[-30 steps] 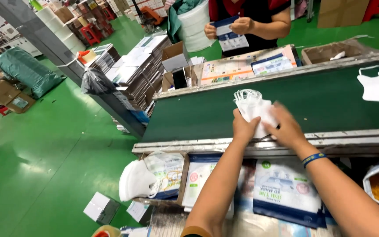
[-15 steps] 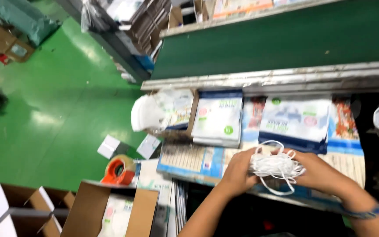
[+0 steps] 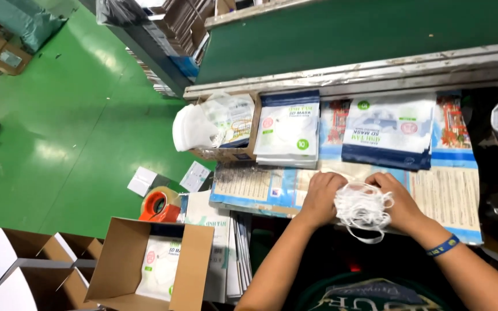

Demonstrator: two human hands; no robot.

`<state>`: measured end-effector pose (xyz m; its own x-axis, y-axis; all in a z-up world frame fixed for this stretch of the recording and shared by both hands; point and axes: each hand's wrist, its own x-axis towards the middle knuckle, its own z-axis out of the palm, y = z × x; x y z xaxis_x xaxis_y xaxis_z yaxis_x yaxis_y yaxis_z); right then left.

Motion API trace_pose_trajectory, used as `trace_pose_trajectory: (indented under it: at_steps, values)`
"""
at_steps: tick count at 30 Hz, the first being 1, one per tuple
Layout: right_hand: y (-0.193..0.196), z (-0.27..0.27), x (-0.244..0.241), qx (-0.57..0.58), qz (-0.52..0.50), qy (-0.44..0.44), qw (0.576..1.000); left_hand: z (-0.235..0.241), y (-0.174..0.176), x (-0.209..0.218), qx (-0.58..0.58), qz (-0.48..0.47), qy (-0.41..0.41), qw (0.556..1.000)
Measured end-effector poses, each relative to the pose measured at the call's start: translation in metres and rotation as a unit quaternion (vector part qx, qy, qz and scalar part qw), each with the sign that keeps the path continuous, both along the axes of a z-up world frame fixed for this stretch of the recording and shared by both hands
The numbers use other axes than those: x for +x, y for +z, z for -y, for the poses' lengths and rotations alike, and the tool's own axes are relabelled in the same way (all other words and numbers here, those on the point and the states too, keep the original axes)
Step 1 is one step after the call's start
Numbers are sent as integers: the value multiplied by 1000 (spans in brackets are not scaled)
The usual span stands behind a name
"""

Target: Packing individual face masks into plastic pouches and then into cardboard boxes at a production line.

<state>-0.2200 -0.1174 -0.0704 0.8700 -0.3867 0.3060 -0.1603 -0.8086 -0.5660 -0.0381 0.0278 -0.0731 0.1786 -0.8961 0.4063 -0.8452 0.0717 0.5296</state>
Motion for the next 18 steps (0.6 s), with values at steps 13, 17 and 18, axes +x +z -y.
trace_pose_trajectory:
  at_steps: [13,17,18]
  values:
    - [-46,63,-32,271,10,40,962,-49,96,0,127,-519,-291,794]
    - [18,93,-7,-51,10,-50,997,-10,133,32,378,-135,-214,890]
    - [16,89,-6,-54,12,-49,997,-2,119,33,376,-133,-212,892]
